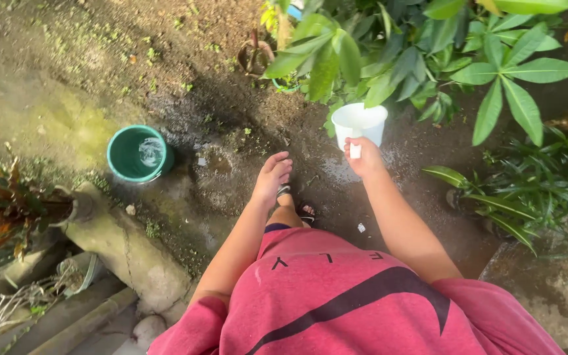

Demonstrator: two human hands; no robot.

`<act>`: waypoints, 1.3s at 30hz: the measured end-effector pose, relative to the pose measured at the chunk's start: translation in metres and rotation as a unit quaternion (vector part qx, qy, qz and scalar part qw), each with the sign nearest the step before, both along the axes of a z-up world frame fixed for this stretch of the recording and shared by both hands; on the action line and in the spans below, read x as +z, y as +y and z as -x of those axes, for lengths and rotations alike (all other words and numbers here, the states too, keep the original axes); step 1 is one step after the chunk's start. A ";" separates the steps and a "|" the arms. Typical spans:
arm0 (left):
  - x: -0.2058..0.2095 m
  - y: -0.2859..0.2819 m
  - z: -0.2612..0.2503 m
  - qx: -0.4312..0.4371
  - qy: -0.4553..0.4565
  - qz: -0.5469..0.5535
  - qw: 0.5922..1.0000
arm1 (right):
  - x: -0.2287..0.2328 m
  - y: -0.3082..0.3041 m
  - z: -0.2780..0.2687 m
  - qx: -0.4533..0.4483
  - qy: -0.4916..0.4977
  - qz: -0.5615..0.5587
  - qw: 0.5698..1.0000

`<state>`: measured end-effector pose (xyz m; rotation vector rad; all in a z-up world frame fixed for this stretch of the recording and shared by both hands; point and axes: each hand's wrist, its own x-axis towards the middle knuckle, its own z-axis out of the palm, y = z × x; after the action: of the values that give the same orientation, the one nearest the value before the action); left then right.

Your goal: Watering various potted and ground plants using a bucket and dipper.

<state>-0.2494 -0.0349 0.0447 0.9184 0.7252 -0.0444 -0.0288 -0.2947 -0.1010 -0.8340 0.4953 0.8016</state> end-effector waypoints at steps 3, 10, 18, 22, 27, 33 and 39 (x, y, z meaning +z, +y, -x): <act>0.001 0.010 0.011 -0.009 -0.011 -0.010 1.000 | 0.092 0.039 0.043 0.106 0.001 0.019 0.994; -0.012 0.061 0.042 0.067 -0.012 -0.007 0.998 | 0.045 0.103 0.073 0.309 -0.043 0.143 0.939; 0.001 0.187 0.123 0.182 0.028 -0.036 0.982 | 0.044 0.268 0.111 0.433 -0.093 0.203 0.873; -0.014 0.267 0.168 0.232 0.032 -0.029 0.972 | 0.060 0.374 0.149 0.496 -0.106 0.215 0.835; -0.014 0.338 0.222 0.313 0.045 -0.053 0.947 | 0.056 0.485 0.188 0.547 -0.120 0.173 0.810; -0.022 0.376 0.260 0.398 0.065 -0.034 0.914 | 0.109 0.597 0.225 0.615 -0.105 0.236 0.745; -0.039 0.404 0.268 0.462 0.101 -0.030 0.881 | 0.041 0.680 0.224 0.691 -0.180 0.168 0.680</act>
<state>-0.5170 0.3694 0.0054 0.5499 1.3077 0.7422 -0.2529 0.3857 -0.0596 -1.6962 -0.5260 1.9008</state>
